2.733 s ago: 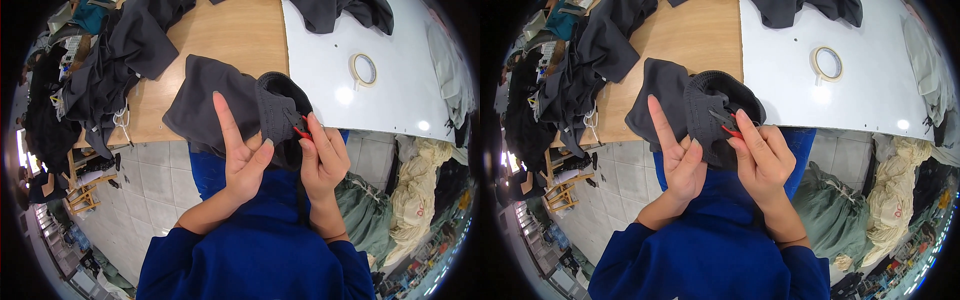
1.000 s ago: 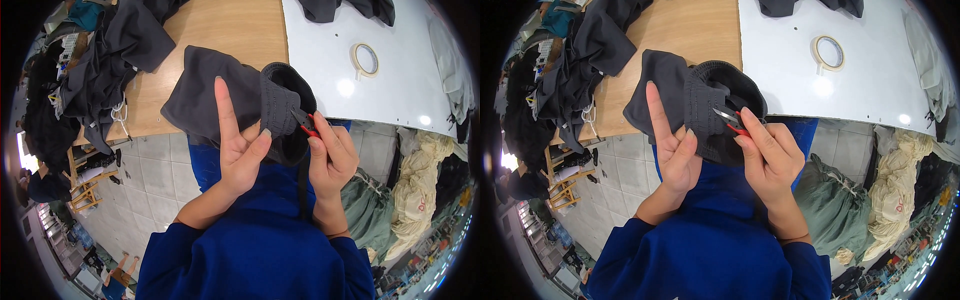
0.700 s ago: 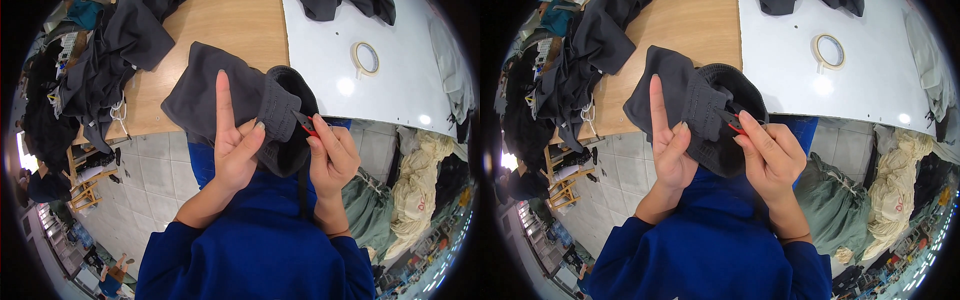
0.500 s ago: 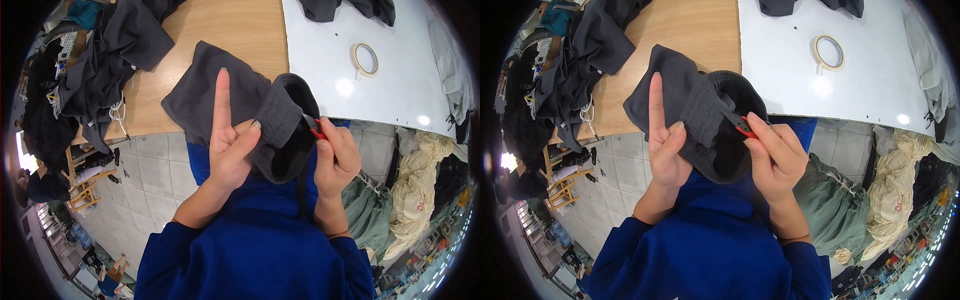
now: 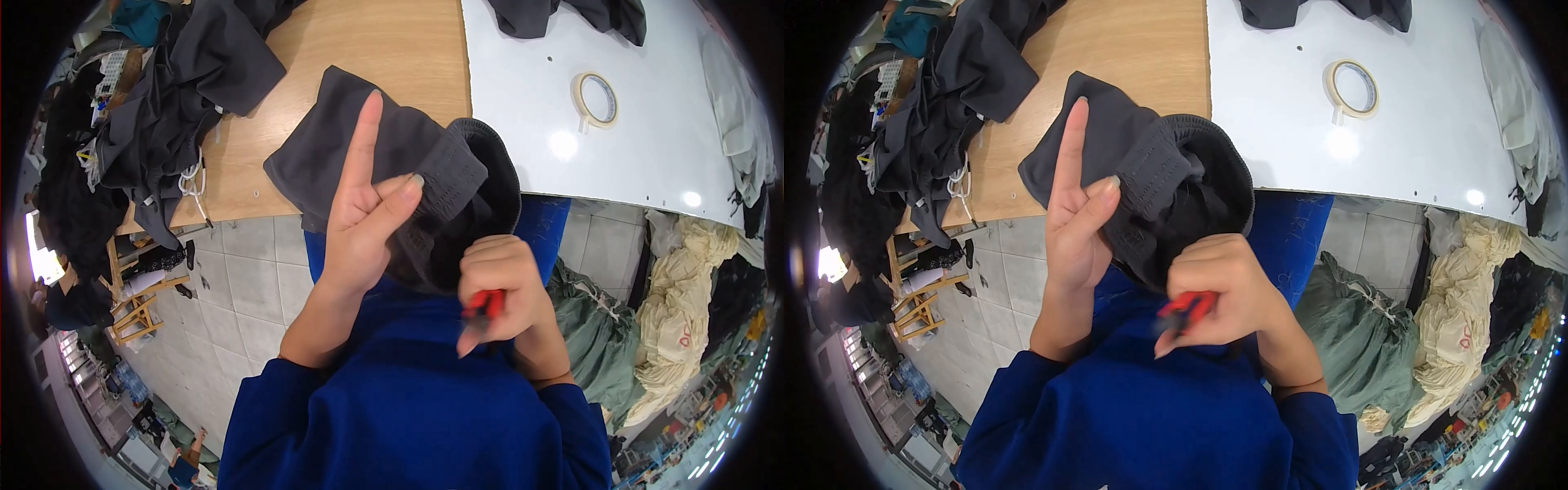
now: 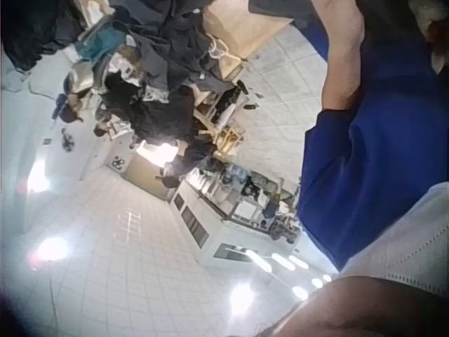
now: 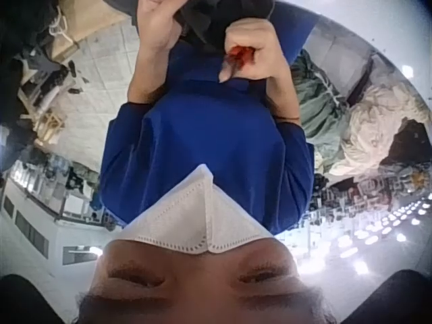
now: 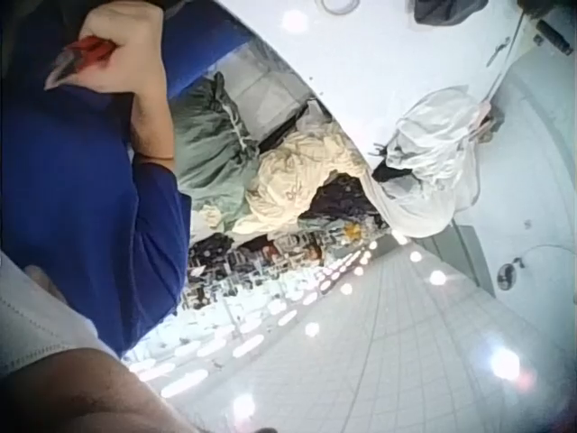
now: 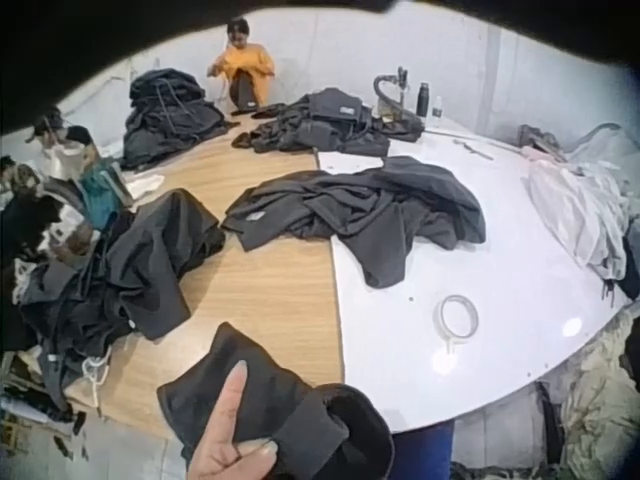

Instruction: Trimming excess threads from a pair of dark grey shorts using a thread snip tool.

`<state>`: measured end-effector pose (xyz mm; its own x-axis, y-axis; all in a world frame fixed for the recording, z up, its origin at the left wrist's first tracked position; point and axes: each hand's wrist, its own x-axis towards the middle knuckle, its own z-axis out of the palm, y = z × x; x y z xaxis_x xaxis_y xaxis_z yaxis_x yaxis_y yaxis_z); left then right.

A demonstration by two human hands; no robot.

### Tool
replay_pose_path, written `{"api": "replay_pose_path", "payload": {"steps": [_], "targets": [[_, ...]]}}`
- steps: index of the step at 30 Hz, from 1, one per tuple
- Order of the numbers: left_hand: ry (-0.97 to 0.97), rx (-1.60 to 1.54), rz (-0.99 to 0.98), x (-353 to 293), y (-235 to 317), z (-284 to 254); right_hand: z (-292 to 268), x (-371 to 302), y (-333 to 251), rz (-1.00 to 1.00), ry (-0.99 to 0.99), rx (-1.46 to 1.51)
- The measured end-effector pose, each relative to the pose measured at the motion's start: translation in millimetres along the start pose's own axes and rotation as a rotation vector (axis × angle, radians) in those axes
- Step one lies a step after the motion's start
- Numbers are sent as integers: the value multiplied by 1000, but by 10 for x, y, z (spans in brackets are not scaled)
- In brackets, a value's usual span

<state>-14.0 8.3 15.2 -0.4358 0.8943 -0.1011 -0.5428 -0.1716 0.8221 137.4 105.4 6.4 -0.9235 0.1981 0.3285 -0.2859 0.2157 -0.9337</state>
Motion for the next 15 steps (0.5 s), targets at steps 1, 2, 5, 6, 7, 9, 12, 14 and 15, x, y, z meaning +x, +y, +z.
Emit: {"api": "replay_pose_path", "payload": {"steps": [1, 2, 5, 6, 7, 9, 12, 14, 15], "targets": [[1, 1, 1, 18, 14, -16, -32, -54, 51, -33, 89, 56], [23, -52, 9, 36, 21, -39, -53, -100, 94, -65, 178, 113], [57, -153, 10, 77, 74, -82, 3, -184, 130, 173, 584, 393], [68, -202, 3, 84, 94, -98, -5, -181, 119, 244, 616, 396], [72, -202, 6, 88, 97, -134, -8, -149, 92, 302, 656, 382], [114, -303, -45, 81, 78, -219, 12, -95, 84, 360, 690, 369], [152, -341, -46, 53, 54, -286, 71, 16, 79, 509, 713, 298], [159, -335, -65, 29, 35, -282, 42, 110, 75, 694, 521, 132], [161, -328, -88, 19, 21, -275, 100, 167, 109, 652, 489, 25]]}}
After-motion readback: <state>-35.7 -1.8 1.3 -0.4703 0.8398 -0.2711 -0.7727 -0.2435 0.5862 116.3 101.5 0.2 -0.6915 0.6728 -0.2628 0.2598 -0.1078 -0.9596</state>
